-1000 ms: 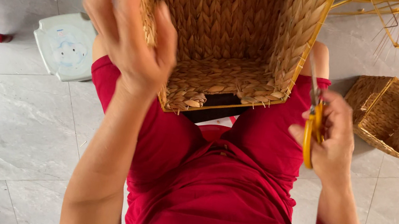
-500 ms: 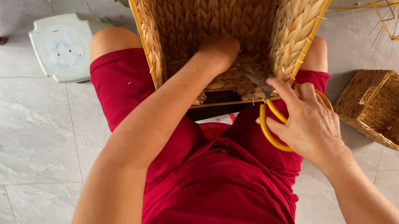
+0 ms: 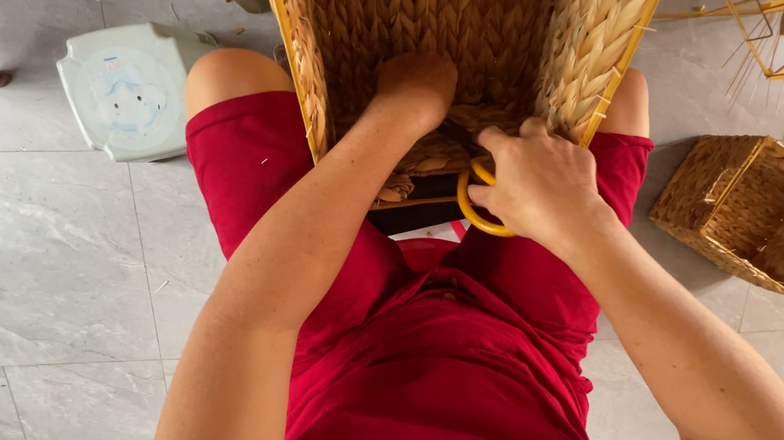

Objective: The person sits on the floor with a woven water-hyacinth basket on their lap and uses scissors to trim the protruding straw ends sticking out along the basket's rim and edges. They rotate the basket to reach each side and pull loose trimmed pieces away by hand.

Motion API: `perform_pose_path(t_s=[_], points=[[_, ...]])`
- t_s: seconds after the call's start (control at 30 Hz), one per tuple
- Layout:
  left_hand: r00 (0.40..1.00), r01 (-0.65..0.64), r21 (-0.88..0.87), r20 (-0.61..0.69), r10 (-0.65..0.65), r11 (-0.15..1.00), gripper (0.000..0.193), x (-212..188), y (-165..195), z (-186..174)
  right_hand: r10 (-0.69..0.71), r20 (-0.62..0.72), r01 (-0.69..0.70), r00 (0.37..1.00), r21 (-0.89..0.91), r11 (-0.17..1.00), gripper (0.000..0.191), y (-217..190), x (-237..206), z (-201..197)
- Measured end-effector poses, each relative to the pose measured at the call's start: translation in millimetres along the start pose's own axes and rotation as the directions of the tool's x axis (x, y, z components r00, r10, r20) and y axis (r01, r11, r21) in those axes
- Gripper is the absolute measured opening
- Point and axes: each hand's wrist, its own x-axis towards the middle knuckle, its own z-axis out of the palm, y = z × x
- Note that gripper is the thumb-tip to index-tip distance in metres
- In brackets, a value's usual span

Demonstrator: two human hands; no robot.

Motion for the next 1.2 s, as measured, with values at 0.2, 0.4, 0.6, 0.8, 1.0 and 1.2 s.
perform_pose_path(t_s=[0.2,0.4,0.6,0.8,1.0,1.2], points=[[0.997,-0.067,0.069,-0.018,0.069,0.995,0.023,-3,-6,4,-0.034,0.058,0.033,0.998,0.011,0.999,0.048,-4,22,8],[0.998,0.064,-0.101,-0.006,-0.065,0.993,0.023,-15,0,-18,-0.070,0.056,0.069,0.996,0.035,0.997,0.041,-2,12,6],[0.998,0.025,-0.488,0.066,0.008,0.873,0.025,-12,7,-12,0.127,0.083,-0.123,0.988,-0.054,0.991,0.074,23,-53,-16],[0.965,-0.247,-0.171,0.045,0.258,0.954,0.029,-2,11,11,0.152,0.061,-0.146,0.987,-0.090,0.985,0.091,30,-75,-22],[0.987,-0.063,-0.177,0.132,0.087,0.982,0.029,-13,13,5,0.095,0.093,-0.087,0.991,-0.085,0.993,0.082,20,-63,-10],[0.990,-0.086,-0.120,0.102,0.099,0.989,0.030,-21,10,-2,0.049,0.113,-0.040,0.992,-0.081,0.996,0.082,1,-27,-5]])
